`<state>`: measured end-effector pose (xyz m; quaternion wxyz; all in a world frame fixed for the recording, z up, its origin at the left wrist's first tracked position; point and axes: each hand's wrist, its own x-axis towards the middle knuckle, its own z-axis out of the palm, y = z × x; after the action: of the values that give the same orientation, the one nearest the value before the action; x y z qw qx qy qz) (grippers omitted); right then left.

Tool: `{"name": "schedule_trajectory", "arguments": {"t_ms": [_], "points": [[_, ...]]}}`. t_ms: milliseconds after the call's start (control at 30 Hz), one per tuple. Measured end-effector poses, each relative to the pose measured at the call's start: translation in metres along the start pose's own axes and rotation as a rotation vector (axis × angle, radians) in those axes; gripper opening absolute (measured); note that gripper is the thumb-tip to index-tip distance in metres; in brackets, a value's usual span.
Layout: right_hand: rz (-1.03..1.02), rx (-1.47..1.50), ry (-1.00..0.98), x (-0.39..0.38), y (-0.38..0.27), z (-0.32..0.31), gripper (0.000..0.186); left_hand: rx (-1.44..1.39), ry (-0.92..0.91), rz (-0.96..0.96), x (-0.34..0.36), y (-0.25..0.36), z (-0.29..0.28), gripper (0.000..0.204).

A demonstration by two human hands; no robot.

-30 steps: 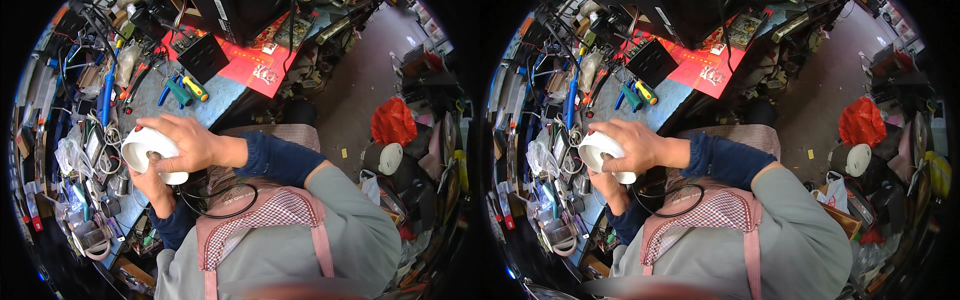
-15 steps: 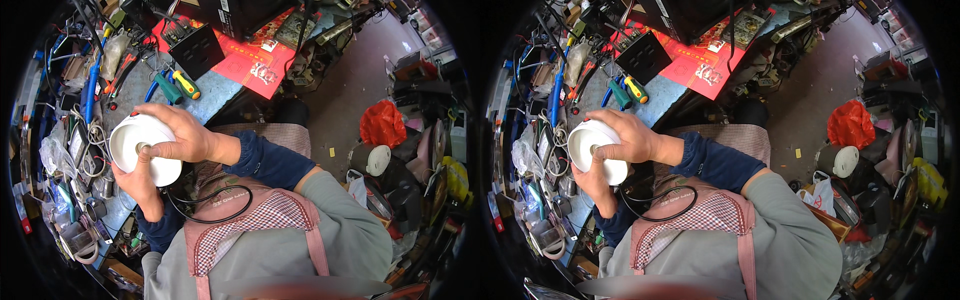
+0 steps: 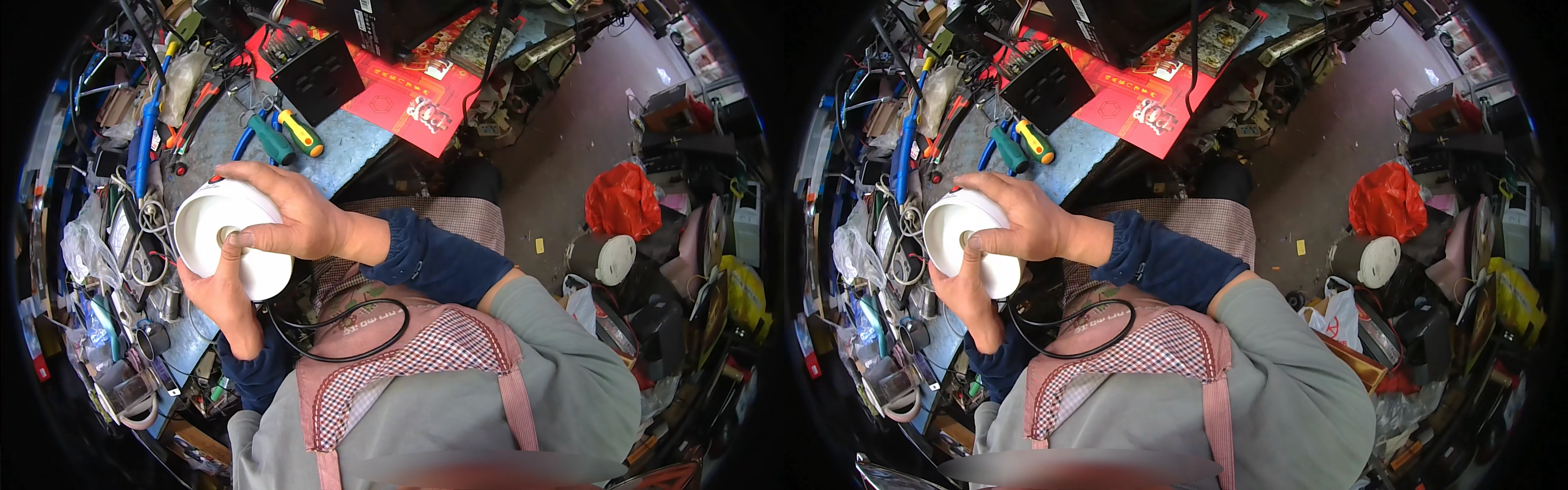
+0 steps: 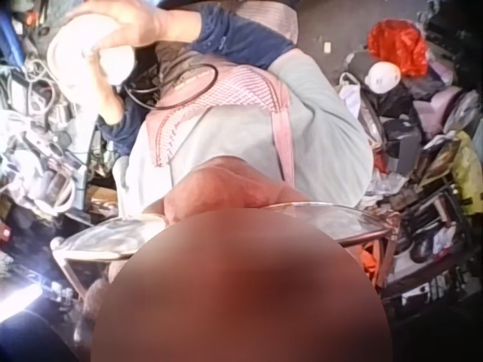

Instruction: The person handles a white circular device, then disassembles a black electronic box using a screwdriver. They remove the cover, inspect the internal circuit board, and reassemble the unit.

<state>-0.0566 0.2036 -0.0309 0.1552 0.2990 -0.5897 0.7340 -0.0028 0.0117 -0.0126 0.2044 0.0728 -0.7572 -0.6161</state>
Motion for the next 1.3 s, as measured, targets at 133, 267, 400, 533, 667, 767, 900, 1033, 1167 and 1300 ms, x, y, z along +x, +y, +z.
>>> {"name": "schedule_trajectory", "arguments": {"t_ms": [133, 267, 400, 533, 667, 767, 900, 1033, 1167, 1300], "points": [[-0.014, -0.005, -0.006, 0.001, 0.001, -0.001, 0.085, 0.019, 0.007, 0.001, 0.0, 0.001, 0.0, 0.07], [-0.023, -0.014, -0.003, 0.0, 0.003, 0.0, 0.084, 0.018, 0.004, 0.004, 0.0, 0.001, 0.0, 0.07], [-0.016, -0.009, -0.006, 0.0, 0.005, 0.0, 0.084, 0.018, -0.001, 0.022, 0.002, 0.0, 0.001, 0.07], [0.0, 0.006, -0.008, -0.001, 0.005, 0.0, 0.084, 0.016, 0.027, 0.0, 0.002, -0.001, 0.001, 0.065], [0.013, -0.009, 0.001, -0.002, 0.009, 0.002, 0.084, 0.006, 0.013, -0.029, 0.004, 0.0, 0.002, 0.066], [0.023, 0.02, -0.001, -0.002, 0.008, 0.002, 0.085, 0.006, -0.006, -0.032, 0.004, 0.004, 0.002, 0.069], [0.002, 0.025, -0.007, -0.003, 0.011, 0.003, 0.086, 0.019, 0.004, -0.022, 0.005, -0.001, -0.002, 0.071], [-0.002, 0.027, -0.004, -0.004, 0.014, 0.003, 0.087, 0.006, -0.017, -0.013, 0.005, 0.0, 0.0, 0.073], [-0.005, 0.014, -0.007, -0.004, 0.014, 0.003, 0.087, -0.004, -0.007, -0.034, 0.004, 0.001, 0.001, 0.072], [0.003, -0.008, -0.029, -0.002, 0.01, 0.001, 0.087, -0.001, 0.0, -0.025, 0.005, -0.005, -0.002, 0.066]]}}
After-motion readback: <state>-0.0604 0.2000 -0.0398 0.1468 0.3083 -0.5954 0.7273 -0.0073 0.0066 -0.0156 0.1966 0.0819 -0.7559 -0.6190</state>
